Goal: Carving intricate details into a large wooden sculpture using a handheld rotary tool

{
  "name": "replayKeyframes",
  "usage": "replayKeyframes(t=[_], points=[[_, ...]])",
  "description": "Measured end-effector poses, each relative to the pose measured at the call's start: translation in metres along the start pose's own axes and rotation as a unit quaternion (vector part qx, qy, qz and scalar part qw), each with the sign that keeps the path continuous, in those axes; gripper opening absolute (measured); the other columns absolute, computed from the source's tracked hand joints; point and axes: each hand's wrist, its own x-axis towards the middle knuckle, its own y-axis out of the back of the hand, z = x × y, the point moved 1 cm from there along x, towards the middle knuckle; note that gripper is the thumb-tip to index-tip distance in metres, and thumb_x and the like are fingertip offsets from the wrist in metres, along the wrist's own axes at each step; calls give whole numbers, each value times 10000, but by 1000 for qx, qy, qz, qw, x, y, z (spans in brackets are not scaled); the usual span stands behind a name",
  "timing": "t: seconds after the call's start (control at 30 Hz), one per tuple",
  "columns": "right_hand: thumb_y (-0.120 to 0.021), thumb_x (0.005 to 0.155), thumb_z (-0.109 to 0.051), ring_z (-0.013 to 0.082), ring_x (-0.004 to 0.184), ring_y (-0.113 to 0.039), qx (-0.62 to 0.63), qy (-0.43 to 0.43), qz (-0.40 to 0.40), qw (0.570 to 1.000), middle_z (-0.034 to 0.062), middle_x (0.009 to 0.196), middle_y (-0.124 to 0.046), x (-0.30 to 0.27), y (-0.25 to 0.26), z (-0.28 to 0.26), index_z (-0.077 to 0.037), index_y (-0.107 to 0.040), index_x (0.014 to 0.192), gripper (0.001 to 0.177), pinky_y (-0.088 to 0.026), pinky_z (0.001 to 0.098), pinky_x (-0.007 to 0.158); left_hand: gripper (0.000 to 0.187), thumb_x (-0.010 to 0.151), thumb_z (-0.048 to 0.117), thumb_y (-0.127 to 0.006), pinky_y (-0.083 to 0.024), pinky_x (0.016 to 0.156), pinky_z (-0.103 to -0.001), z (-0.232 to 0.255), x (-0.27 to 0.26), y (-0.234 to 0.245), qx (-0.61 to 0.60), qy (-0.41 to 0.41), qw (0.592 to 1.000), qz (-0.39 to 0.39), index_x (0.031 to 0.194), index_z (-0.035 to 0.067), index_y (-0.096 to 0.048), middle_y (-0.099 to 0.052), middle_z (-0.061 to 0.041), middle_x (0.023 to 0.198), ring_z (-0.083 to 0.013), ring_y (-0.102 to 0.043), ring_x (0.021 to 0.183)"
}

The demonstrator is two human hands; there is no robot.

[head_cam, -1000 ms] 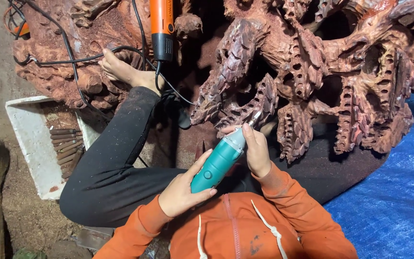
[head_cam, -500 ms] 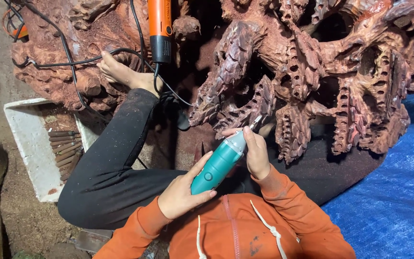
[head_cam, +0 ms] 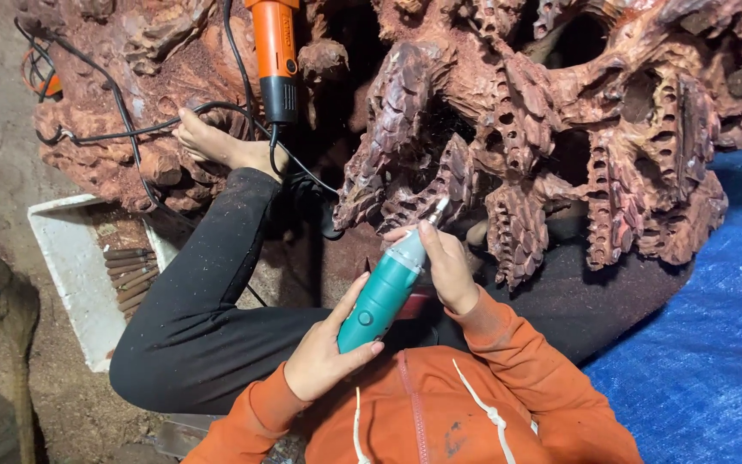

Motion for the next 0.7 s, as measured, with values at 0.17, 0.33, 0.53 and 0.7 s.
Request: replayKeyframes(t=[0.17,0.33,0.53,0.7], points=[[-333,1063,-426,174,774,-708,36,-17,-59,997,148,911,-774,-1,-10,-11,36,-758,1019,630,-565,257,771,921,791,267,-725,-569,868,-323,24,-19,12,23,6,1000,18,1592,213,-274,-713,-94,1365,-260,-783,1034],[-328,1054,-387,145,733,-643,18,54,-50,997,97,857,-734,0,-13,-26,-2,-748,1087,571,-512,246,741,947,790,350,-696,-593,775,-319,48,-26,11,72,72,995,22,1613,248,-238,-817,-87,1143,-241,-812,876],[-376,1035,-380,133,714,-627,-39,62,-5,997,74,882,-758,10,-2,-20,-14,-778,1015,545,-507,250,710,976,817,355,-686,-594,775,-313,27,-12,-12,55,17,998,40,1615,146,-165,-792,-117,1137,-229,-788,884],[-498,989,-369,134,551,-559,-173,24,-7,985,70,669,-673,9,18,-38,-46,-817,903,461,-486,272,556,983,933,305,-604,-546,893,-345,13,3,-53,-39,-83,996,-12,1610,71,68,-611,-219,1397,-299,-708,1055]])
